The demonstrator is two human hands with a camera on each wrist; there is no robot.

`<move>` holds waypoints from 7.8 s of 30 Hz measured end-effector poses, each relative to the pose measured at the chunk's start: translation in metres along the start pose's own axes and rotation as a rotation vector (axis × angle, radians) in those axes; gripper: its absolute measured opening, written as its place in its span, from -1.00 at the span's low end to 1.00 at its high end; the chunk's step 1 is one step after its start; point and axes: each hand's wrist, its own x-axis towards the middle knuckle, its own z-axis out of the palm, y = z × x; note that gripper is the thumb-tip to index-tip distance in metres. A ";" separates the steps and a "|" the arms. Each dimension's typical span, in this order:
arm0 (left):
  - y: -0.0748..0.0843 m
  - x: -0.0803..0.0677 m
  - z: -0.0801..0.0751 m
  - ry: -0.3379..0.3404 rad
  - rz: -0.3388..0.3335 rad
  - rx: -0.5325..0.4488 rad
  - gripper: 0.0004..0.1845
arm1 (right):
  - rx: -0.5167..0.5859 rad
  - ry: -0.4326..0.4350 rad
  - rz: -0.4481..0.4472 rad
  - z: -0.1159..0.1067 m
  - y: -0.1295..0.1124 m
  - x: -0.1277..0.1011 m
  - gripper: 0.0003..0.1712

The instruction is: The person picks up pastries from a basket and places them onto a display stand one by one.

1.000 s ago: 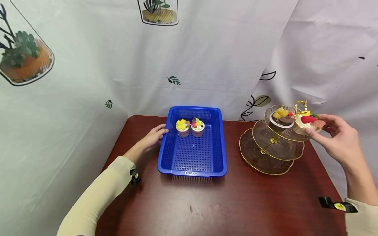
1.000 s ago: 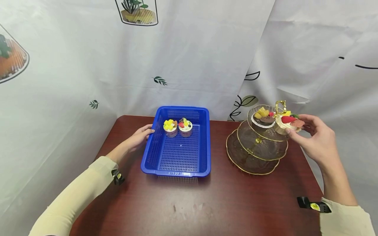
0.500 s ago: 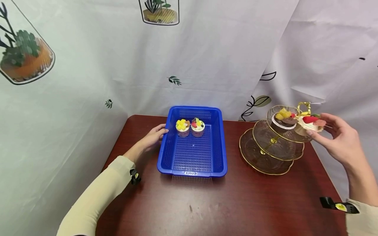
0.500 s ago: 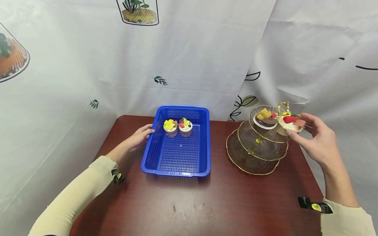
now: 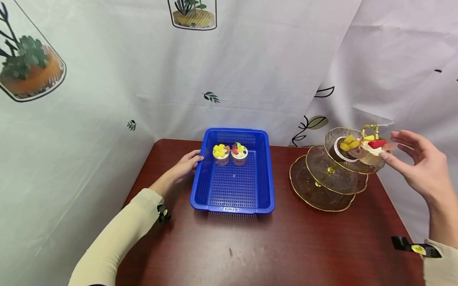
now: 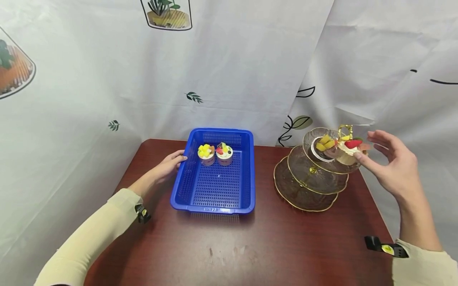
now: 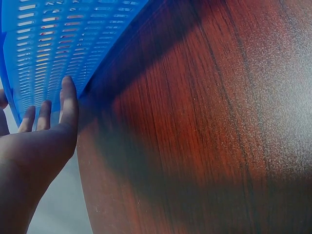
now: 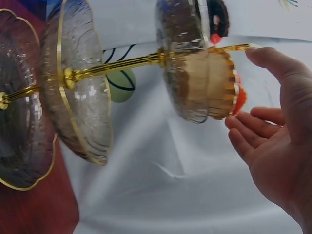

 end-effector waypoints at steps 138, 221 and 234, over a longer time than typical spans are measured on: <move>-0.005 0.005 0.017 -0.003 -0.002 -0.069 -0.47 | -0.132 -0.779 0.229 0.373 -0.045 0.037 -0.27; -0.006 0.001 0.004 0.032 0.006 -0.010 -0.47 | 0.225 -0.099 0.139 0.137 -0.031 -0.093 -0.19; -0.007 0.002 0.003 0.014 0.022 -0.005 -0.45 | 0.173 0.025 0.233 0.107 -0.032 -0.118 -0.20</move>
